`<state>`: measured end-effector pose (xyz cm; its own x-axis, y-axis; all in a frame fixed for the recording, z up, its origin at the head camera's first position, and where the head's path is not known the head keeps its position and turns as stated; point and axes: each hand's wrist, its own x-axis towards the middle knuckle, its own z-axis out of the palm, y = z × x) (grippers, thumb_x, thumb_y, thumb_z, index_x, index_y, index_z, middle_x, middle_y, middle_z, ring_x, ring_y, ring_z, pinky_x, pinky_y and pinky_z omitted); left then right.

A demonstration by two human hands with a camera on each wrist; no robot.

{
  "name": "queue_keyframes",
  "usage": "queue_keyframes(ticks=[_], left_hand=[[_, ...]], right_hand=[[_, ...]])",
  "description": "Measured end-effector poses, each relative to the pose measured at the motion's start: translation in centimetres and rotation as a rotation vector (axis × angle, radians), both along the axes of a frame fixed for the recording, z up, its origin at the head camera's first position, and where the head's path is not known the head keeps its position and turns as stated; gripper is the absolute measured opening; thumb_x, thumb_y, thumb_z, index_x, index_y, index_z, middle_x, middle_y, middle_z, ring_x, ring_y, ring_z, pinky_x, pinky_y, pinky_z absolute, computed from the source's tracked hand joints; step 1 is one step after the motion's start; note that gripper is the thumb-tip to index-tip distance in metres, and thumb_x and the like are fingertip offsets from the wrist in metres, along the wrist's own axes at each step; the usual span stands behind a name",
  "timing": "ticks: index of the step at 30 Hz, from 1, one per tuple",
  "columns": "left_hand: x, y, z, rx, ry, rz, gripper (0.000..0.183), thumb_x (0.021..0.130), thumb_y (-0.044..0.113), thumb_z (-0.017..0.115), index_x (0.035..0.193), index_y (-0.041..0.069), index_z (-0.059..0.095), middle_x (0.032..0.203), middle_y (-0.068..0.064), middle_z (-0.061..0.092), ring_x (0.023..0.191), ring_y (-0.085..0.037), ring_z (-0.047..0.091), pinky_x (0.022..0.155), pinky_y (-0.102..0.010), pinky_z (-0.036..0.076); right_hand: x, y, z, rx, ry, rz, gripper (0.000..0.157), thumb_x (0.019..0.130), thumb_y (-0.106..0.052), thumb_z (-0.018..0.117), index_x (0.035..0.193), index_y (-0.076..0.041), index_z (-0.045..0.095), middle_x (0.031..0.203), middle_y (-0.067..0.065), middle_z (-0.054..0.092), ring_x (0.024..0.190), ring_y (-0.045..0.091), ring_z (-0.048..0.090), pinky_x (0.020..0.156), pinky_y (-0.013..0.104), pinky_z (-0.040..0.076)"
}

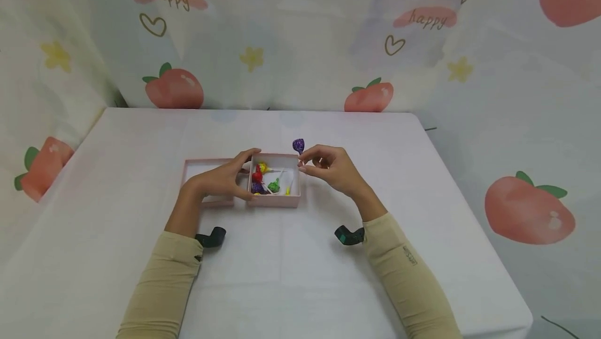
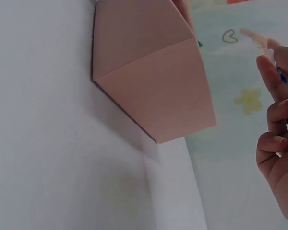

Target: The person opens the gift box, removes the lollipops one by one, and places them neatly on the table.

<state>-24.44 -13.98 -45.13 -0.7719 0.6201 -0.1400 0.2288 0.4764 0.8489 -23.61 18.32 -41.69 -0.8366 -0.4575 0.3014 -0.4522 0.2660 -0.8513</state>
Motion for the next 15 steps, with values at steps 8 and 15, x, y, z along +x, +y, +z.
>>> queue_keyframes(ticks=[8,15], left_hand=[[0.0,-0.1,0.1,0.01,0.014,0.001,0.119,0.078,0.03,0.093,0.165,0.024,0.013,0.167,-0.006,0.017,0.146,-0.039,0.036,0.115,-0.056,0.032],[0.0,0.0,0.1,0.006,0.004,-0.012,0.12,0.077,0.033,0.093,0.165,0.022,0.012,0.167,-0.007,0.016,0.146,-0.039,0.035,0.115,-0.058,0.03]], right_hand=[[0.9,0.4,0.1,-0.025,0.045,-0.047,0.018,0.089,0.005,0.077,0.107,0.002,0.075,0.095,0.009,0.073,0.074,0.025,0.046,0.059,0.026,0.035],[2.7,1.2,1.3,-0.003,0.012,-0.075,0.015,0.09,0.003,0.077,0.105,0.003,0.074,0.095,0.009,0.074,0.077,0.025,0.048,0.063,0.027,0.038]])
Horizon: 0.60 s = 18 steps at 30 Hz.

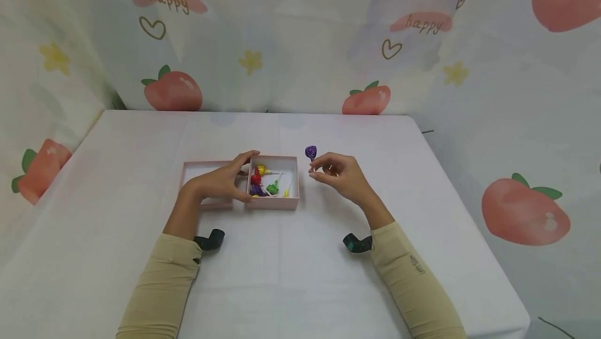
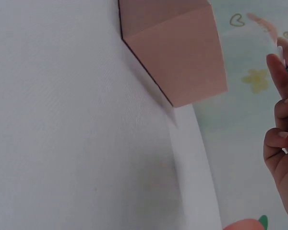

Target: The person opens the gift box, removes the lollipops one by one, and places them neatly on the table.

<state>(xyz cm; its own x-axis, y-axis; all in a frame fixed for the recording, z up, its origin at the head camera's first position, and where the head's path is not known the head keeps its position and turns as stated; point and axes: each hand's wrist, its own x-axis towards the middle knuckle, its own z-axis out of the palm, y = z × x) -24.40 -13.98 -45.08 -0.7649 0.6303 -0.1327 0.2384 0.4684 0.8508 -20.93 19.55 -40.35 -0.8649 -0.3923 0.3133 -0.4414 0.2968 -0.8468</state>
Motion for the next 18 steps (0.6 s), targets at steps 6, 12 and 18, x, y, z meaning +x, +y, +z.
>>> queue_keyframes(ticks=[6,12,18], left_hand=[[0.0,0.0,-0.1,-0.006,0.004,0.006,0.12,0.077,0.034,0.093,0.165,0.021,0.012,0.167,-0.008,0.017,0.146,-0.04,0.035,0.114,-0.058,0.032],[0.1,-0.1,0.0,0.004,-0.001,0.014,0.12,0.077,0.032,0.093,0.165,0.02,0.012,0.167,-0.008,0.016,0.146,-0.041,0.035,0.114,-0.058,0.031],[0.1,0.1,-0.1,0.012,-0.001,0.007,0.121,0.077,0.031,0.093,0.165,0.02,0.012,0.168,-0.007,0.016,0.146,-0.041,0.035,0.115,-0.057,0.031]], right_hand=[[-0.1,1.2,-0.8,0.036,-0.016,-0.026,0.014,0.091,0.002,0.077,0.105,0.002,0.075,0.096,0.013,0.074,0.08,0.024,0.052,0.066,0.029,0.042],[-0.4,2.4,-1.1,0.06,-0.027,-0.07,0.014,0.092,0.001,0.076,0.105,0.003,0.074,0.096,0.015,0.072,0.083,0.025,0.054,0.069,0.031,0.045],[-2.0,4.3,-3.8,0.089,-0.084,-0.116,0.018,0.093,-0.004,0.077,0.109,0.003,0.074,0.1,0.014,0.072,0.086,0.029,0.058,0.07,0.03,0.047]])
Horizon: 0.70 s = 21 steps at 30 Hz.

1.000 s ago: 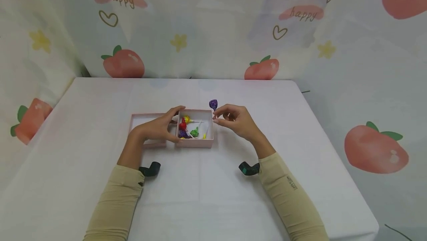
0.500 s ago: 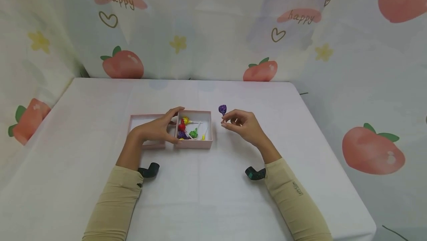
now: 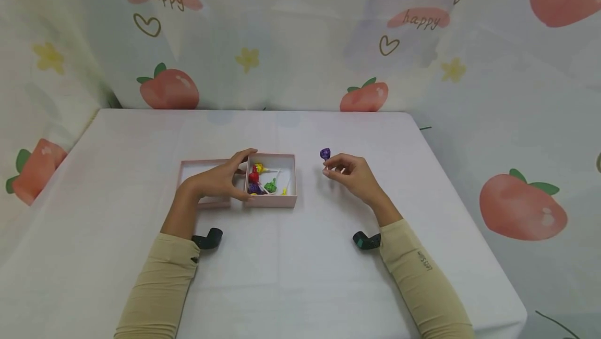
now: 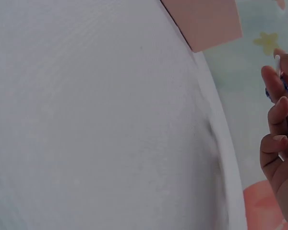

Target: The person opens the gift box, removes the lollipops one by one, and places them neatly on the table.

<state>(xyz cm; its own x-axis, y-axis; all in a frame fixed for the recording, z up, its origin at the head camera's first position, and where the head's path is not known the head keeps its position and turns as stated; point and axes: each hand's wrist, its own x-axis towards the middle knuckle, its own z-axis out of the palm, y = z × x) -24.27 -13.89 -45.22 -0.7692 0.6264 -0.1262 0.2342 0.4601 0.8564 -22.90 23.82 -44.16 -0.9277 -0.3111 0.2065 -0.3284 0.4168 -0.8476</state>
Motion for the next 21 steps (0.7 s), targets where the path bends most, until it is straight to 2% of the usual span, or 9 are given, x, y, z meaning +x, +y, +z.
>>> queue_keyframes(ticks=[2,5,10,17,21], left_hand=[[0.0,0.0,0.0,0.0,0.003,0.001,0.121,0.077,0.03,0.093,0.166,0.02,0.012,0.167,-0.007,0.016,0.146,-0.04,0.035,0.115,-0.057,0.031],[0.0,-0.1,-0.1,-0.003,0.006,0.001,0.12,0.078,0.03,0.093,0.165,0.021,0.012,0.167,-0.007,0.016,0.146,-0.04,0.034,0.114,-0.057,0.032],[0.0,-0.1,-0.1,-0.002,0.01,0.008,0.12,0.077,0.03,0.094,0.165,0.021,0.013,0.167,-0.006,0.017,0.148,-0.038,0.031,0.116,-0.057,0.029],[-0.2,0.0,-0.2,-0.015,0.014,0.0,0.121,0.077,0.033,0.093,0.166,0.021,0.012,0.167,-0.007,0.017,0.149,-0.037,0.029,0.116,-0.057,0.029],[-0.3,-0.1,-0.1,-0.012,0.004,0.004,0.121,0.077,0.032,0.094,0.165,0.021,0.012,0.167,-0.006,0.017,0.148,-0.037,0.031,0.116,-0.057,0.029]], right_hand=[[-0.7,0.4,-1.2,-0.001,-0.004,-0.006,0.02,0.093,-0.005,0.077,0.111,0.005,0.073,0.101,0.014,0.072,0.087,0.029,0.059,0.07,0.03,0.046],[-1.2,0.6,-1.9,-0.001,-0.002,-0.017,0.022,0.094,-0.008,0.078,0.112,0.003,0.074,0.101,0.012,0.073,0.087,0.027,0.059,0.071,0.029,0.046],[-1.3,0.6,-1.9,0.018,-0.032,-0.031,0.024,0.094,-0.015,0.079,0.112,0.0,0.075,0.102,0.007,0.072,0.088,0.023,0.06,0.073,0.03,0.046],[-1.4,0.9,-2.1,0.043,-0.092,-0.057,0.024,0.095,-0.016,0.079,0.113,-0.001,0.075,0.097,0.006,0.072,0.083,0.024,0.059,0.062,0.026,0.043],[-1.6,0.8,-2.4,0.039,-0.116,-0.056,0.024,0.095,-0.017,0.078,0.113,-0.002,0.075,0.096,0.008,0.072,0.082,0.024,0.058,0.062,0.026,0.043]])
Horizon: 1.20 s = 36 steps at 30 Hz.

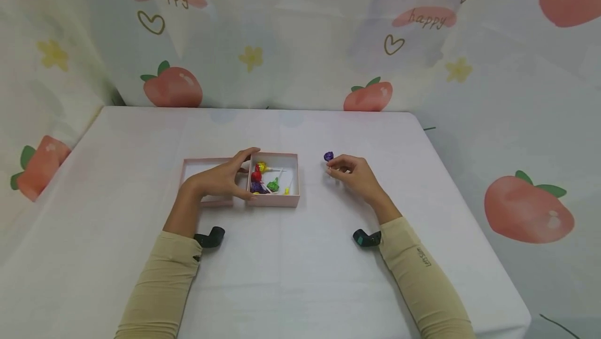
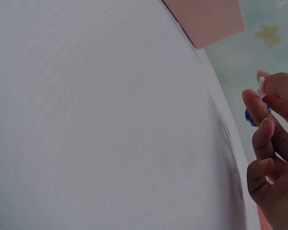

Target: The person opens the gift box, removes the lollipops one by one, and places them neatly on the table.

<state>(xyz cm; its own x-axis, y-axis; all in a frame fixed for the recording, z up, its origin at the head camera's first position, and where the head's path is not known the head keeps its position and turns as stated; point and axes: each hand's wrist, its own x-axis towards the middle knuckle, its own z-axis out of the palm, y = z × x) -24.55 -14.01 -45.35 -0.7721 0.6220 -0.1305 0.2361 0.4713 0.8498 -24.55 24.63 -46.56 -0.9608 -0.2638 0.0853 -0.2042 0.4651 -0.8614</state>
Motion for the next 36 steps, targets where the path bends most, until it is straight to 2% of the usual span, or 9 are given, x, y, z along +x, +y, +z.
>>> queue_keyframes(ticks=[3,10,17,21,26,30,36], left_hand=[[-0.07,0.01,-0.07,0.002,-0.004,-0.002,0.121,0.077,0.031,0.094,0.166,0.022,0.012,0.167,-0.005,0.017,0.148,-0.036,0.032,0.115,-0.056,0.03],[0.11,0.05,0.0,-0.008,-0.007,0.007,0.121,0.077,0.032,0.094,0.166,0.022,0.012,0.167,-0.006,0.017,0.148,-0.037,0.032,0.115,-0.057,0.031],[0.22,0.07,0.12,-0.014,0.002,0.012,0.121,0.077,0.033,0.094,0.166,0.021,0.012,0.168,-0.006,0.015,0.149,-0.038,0.028,0.116,-0.057,0.028],[0.19,0.13,0.07,-0.02,0.004,0.01,0.121,0.077,0.034,0.093,0.166,0.021,0.012,0.169,-0.006,0.015,0.15,-0.037,0.028,0.116,-0.057,0.028],[0.14,0.2,0.12,-0.015,0.0,0.01,0.121,0.077,0.034,0.094,0.166,0.021,0.012,0.169,-0.006,0.014,0.15,-0.038,0.026,0.117,-0.058,0.027],[0.14,0.17,0.06,-0.011,0.0,0.01,0.121,0.076,0.033,0.094,0.166,0.021,0.013,0.168,-0.006,0.015,0.15,-0.038,0.028,0.116,-0.058,0.028],[0.18,0.2,0.0,-0.012,0.005,0.01,0.122,0.076,0.035,0.094,0.166,0.021,0.013,0.168,-0.007,0.016,0.149,-0.038,0.028,0.116,-0.058,0.028]], right_hand=[[-0.08,-0.03,-0.23,0.019,-0.031,-0.001,0.022,0.096,-0.019,0.078,0.112,-0.004,0.076,0.097,0.008,0.072,0.083,0.025,0.059,0.064,0.027,0.044],[-0.03,-0.33,-0.21,0.076,-0.105,0.01,0.026,0.099,-0.014,0.073,0.119,0.003,0.073,0.101,0.018,0.069,0.085,0.037,0.058,0.061,0.026,0.043],[-0.21,-0.14,-0.38,0.12,-0.121,0.045,0.021,0.095,-0.02,0.078,0.112,-0.007,0.076,0.096,0.01,0.069,0.082,0.026,0.057,0.064,0.027,0.046],[-0.23,0.04,-0.34,0.155,-0.141,0.057,0.017,0.095,-0.02,0.079,0.108,-0.011,0.077,0.092,0.008,0.068,0.082,0.024,0.055,0.065,0.028,0.045],[-0.33,0.39,-0.2,0.177,-0.151,0.072,0.017,0.095,-0.021,0.079,0.111,-0.014,0.078,0.096,0.005,0.069,0.083,0.024,0.058,0.066,0.029,0.048],[-0.3,0.48,-0.07,0.21,-0.135,0.092,0.018,0.095,-0.02,0.078,0.113,-0.015,0.079,0.097,0.003,0.069,0.084,0.023,0.057,0.068,0.029,0.047],[-0.18,0.34,0.13,0.214,-0.121,0.114,0.016,0.096,-0.018,0.077,0.112,-0.013,0.08,0.089,0.004,0.068,0.079,0.022,0.056,0.067,0.028,0.047]])
